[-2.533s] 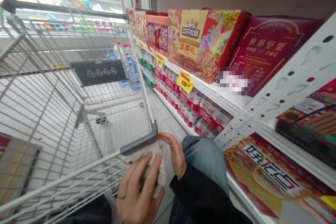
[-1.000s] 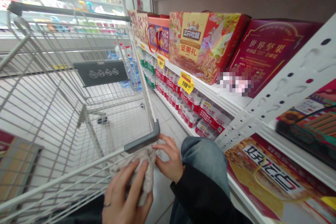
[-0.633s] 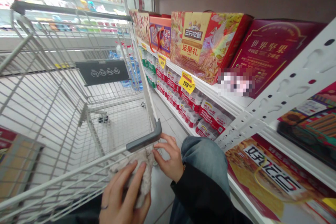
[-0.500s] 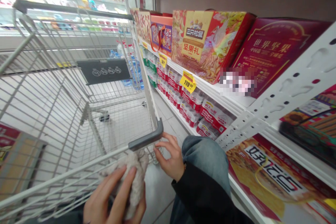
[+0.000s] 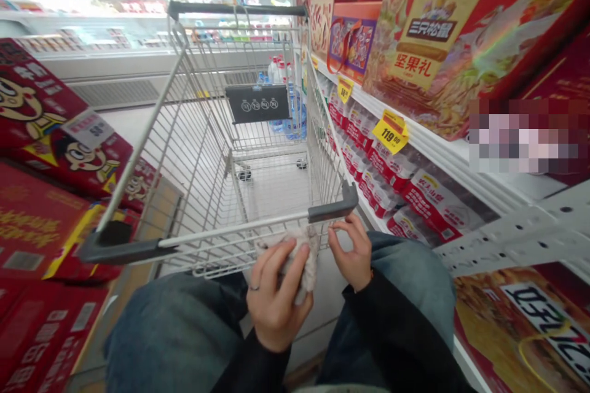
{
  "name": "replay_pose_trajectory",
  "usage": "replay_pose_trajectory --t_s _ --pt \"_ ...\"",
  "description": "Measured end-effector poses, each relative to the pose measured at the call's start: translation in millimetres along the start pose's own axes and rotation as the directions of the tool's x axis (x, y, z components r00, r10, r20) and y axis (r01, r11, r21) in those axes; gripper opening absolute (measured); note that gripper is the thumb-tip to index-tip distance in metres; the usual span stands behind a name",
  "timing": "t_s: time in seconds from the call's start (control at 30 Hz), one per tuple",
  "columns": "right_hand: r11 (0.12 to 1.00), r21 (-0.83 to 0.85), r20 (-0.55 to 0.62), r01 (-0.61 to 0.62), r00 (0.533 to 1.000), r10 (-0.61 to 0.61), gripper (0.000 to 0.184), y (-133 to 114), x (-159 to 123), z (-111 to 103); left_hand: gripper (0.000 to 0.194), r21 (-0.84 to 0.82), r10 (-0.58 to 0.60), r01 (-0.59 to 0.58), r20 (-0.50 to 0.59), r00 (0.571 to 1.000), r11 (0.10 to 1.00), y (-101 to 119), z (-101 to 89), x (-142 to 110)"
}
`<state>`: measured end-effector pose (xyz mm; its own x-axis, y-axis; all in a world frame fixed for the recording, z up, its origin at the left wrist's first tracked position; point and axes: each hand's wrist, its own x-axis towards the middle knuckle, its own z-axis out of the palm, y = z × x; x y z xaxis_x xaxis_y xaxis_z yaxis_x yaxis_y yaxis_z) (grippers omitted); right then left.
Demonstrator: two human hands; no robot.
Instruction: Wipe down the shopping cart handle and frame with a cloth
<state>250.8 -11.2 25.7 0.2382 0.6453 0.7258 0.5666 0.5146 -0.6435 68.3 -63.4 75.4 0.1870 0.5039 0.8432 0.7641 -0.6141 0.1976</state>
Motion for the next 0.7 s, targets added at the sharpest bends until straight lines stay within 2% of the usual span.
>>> replay_pose_trajectory --t_s 0.13,0.33,0.5,0.7 --pt "1.0 -0.006 0.012 -0.009 1.0 0.009 0.007 -0.2 0.5 -0.8 0.052 -0.009 -0.004 0.004 0.065 0.998 1.0 0.8 5.2 -2.6" --pt "1.0 -0.026 0.01 -0.004 1.0 0.005 0.007 -0.4 0.2 -2.0 0.054 -0.004 -0.007 0.007 -0.014 1.0 1.0 1.0 -3.2 1.4" --pt "0.999 -0.044 0.008 -0.011 1.0 0.011 0.006 -0.8 1.4 -2.2 0.054 -0.019 -0.018 0.019 0.074 0.997 1.0 1.0 3.3 -3.9" --pt "0.998 -0.059 0.018 0.002 1.0 -0.001 0.006 -0.9 3.8 -3.2 0.054 -0.007 -0.033 0.033 -0.017 0.999 0.999 -1.5 -3.3 -1.1"
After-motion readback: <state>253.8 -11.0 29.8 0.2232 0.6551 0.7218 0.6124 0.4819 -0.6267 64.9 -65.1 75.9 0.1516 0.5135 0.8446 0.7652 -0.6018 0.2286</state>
